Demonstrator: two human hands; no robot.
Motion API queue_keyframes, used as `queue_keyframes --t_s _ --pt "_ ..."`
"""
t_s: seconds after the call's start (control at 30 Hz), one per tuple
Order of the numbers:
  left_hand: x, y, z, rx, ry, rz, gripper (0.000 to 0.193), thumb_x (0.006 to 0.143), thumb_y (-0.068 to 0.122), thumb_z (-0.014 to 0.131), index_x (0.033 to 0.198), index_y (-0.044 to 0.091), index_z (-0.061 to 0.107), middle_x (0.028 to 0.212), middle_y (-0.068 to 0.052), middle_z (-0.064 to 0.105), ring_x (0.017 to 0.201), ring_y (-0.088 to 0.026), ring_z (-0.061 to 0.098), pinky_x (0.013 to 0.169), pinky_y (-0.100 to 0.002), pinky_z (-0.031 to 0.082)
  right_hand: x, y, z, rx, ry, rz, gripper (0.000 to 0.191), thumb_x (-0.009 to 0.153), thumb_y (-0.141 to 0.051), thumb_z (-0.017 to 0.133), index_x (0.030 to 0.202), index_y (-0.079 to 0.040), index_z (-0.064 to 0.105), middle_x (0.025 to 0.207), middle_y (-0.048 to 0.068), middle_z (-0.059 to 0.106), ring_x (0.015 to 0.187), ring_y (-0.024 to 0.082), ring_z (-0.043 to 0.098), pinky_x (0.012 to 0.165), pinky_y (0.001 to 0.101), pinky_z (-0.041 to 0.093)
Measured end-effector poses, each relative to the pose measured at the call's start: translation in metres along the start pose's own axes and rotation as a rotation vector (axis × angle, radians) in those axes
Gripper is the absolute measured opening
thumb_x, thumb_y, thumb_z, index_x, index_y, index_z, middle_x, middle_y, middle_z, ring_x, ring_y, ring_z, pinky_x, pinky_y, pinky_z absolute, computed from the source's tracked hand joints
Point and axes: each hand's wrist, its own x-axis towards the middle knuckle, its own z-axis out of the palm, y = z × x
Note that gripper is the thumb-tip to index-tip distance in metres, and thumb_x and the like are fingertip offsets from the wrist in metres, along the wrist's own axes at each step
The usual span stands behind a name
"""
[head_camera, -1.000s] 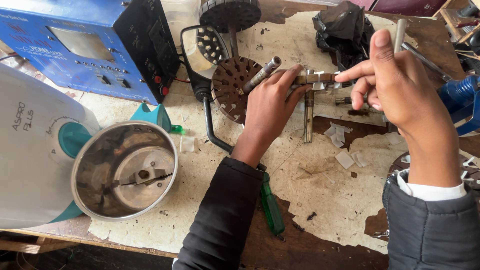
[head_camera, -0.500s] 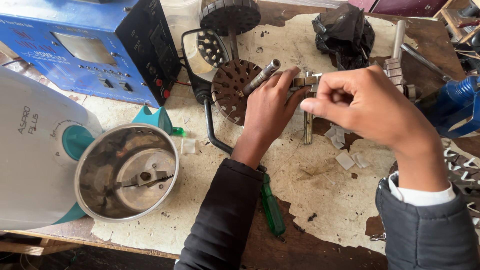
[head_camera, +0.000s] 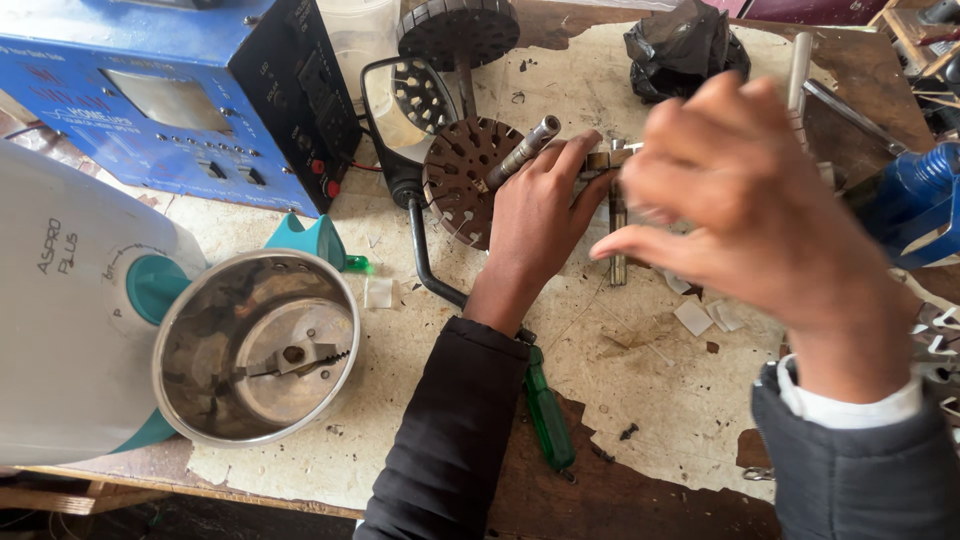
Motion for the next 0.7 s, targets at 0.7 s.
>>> queue_keyframes --t_s 0.7 --pt "-0.002 -0.002 -0.002 0.001 -0.006 0.0 0.051 0.088 0.016 0.068 0.138 0.011 0.059 0.117 -0.01 0.073 0.099 -0.029 0.074 0.077 -0.039 0.058 0.014 -0.013 0.016 0.004 -0.078 0.044 0.086 0.073 -0.094 0.048 0.06 -0.009 0.058 0.072 0.0 0.053 0.076 0.02 0.04 0.078 0.0412 0.034"
